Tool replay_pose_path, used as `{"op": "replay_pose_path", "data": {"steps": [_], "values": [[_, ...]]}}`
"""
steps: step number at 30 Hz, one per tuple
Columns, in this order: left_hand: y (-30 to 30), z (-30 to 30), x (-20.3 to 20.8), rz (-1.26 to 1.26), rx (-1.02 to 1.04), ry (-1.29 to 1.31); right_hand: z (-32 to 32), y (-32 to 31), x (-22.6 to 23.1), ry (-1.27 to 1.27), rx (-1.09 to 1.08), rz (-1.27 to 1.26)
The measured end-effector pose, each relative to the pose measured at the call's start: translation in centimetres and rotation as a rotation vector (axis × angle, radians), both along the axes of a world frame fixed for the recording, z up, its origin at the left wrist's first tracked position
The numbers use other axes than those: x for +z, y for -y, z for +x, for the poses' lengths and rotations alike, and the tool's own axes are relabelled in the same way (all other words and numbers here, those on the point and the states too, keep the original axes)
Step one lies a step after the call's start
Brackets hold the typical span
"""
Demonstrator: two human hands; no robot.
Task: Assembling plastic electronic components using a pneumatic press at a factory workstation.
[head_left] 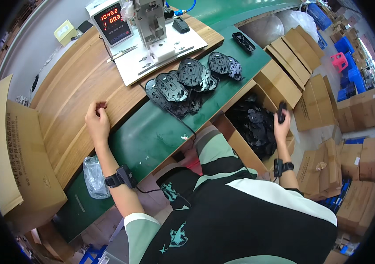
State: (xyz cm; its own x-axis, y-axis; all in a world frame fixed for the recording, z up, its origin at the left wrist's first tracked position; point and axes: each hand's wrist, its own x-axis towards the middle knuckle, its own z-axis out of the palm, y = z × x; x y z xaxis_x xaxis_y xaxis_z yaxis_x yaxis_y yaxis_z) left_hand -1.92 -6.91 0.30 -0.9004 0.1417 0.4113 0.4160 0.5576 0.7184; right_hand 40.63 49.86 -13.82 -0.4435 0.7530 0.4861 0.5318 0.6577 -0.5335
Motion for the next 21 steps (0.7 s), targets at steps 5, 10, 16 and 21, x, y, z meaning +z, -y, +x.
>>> {"op": "replay_pose_path", "data": {"steps": [5, 10, 16, 21], "values": [[0.6, 0.1, -0.5, -0.004, 0.007, -0.002, 0.9, 2.7, -2.3, 0.203, -0.123, 0.04], [1.3, 0.5, -0.5, -0.045, 0.02, 0.009, -13.5, 10.9, 13.8, 0.025, 0.515, 0.077], [0.5, 0.6, -0.2, -0.018, 0.005, 0.001, -22.6, 10.3, 16.3, 0.282, 0.775, 0.251], [0.9, 0.4, -0.4, -0.001, -0.001, 0.005, -25.2, 10.0, 17.4, 0.265, 0.848, 0.211]]}}
